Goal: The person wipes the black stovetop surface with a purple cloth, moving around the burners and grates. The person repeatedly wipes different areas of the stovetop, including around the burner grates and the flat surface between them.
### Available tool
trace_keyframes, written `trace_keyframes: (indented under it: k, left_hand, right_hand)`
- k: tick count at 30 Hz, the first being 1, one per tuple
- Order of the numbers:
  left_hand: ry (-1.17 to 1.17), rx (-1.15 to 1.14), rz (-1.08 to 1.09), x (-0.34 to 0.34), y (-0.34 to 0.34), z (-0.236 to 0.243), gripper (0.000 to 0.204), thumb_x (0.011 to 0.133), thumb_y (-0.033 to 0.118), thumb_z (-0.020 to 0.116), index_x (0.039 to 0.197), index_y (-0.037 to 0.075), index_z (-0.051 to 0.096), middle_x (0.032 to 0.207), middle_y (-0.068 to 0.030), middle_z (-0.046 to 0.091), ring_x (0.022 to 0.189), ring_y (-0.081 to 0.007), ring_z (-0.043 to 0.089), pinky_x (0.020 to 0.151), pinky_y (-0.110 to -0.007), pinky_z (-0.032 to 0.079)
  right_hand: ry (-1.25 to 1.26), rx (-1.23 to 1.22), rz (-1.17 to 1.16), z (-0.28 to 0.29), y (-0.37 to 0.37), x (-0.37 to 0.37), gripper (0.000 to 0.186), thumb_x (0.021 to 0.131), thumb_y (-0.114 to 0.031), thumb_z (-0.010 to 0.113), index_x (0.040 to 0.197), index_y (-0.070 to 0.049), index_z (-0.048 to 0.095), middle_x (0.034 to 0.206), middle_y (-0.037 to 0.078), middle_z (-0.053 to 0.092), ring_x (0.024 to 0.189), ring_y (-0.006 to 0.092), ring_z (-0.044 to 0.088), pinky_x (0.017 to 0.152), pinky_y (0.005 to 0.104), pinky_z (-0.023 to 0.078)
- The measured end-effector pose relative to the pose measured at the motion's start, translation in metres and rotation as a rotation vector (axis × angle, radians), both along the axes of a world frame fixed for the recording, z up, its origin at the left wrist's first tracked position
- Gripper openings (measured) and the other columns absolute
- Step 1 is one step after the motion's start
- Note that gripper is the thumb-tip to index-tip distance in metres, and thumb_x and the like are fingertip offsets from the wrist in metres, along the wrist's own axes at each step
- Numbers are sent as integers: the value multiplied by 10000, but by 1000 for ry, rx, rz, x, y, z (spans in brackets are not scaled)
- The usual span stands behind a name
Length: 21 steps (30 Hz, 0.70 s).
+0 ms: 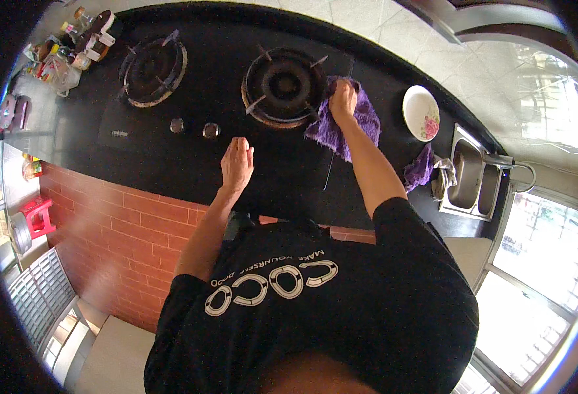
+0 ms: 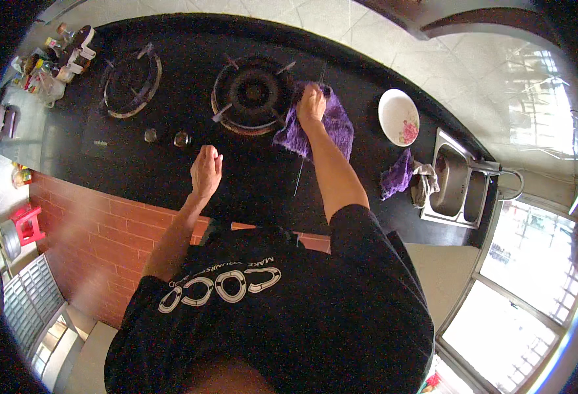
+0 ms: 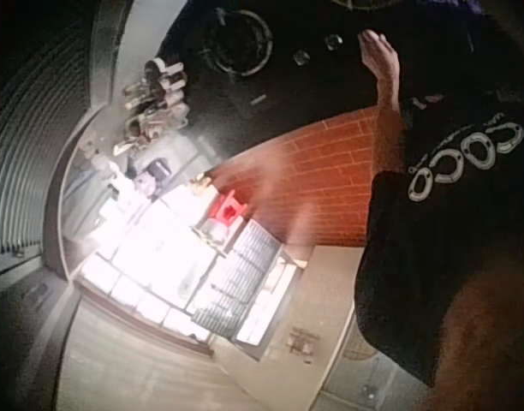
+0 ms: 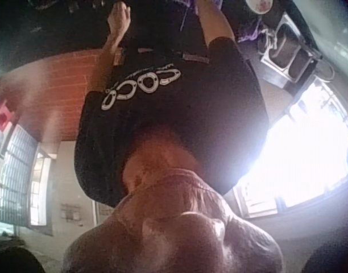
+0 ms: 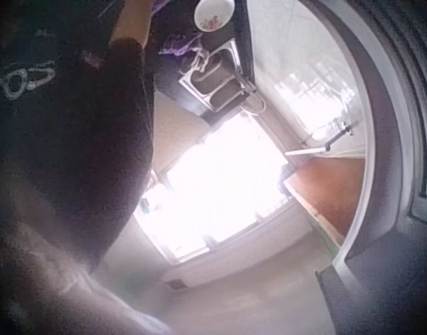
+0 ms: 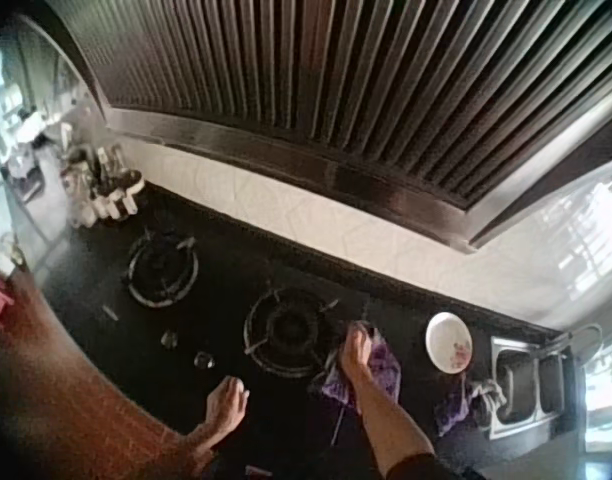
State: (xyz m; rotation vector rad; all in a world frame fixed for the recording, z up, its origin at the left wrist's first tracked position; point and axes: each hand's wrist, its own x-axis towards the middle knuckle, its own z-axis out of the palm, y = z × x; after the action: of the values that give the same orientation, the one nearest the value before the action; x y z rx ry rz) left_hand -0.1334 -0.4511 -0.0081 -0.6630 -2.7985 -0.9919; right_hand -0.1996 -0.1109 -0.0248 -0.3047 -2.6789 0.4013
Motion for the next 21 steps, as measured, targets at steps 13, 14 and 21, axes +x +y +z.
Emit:
trace_keyframes:
  k: [13, 14, 21]
  left_hand:
    - [195, -279, -379, 70, 148, 46, 493, 782, 90, 605, 1217, -126, 520, 1303, -271, 462, 1242, -401, 420, 1079, -420, 341]
    - [227, -316, -339, 73, 160, 47, 511, 785, 106, 600, 1221, -146, 512, 1334, -283, 436, 1272, -407, 388, 1100, -430, 309]
    - [175, -407, -303, 76, 185, 35, 527, 819, 198, 605, 1236, -118, 544, 1417, -294, 374, 1293, -407, 368, 1111, -441, 285]
  right_hand:
    - [-237, -287, 224, 37, -29, 105, 315, 747, -27, 621, 1062, -39, 635, 1054, 175, 601, 959, 389, 587, 832, 438, 497]
    - [-202, -217, 276, 43, -25, 107, 326, 756, -32, 610, 1081, -42, 633, 1104, 167, 586, 1000, 377, 568, 864, 425, 488]
    - [-322, 139, 338, 46, -28, 115, 424, 807, -158, 592, 1208, -20, 578, 1287, 90, 522, 1177, 279, 477, 957, 380, 448]
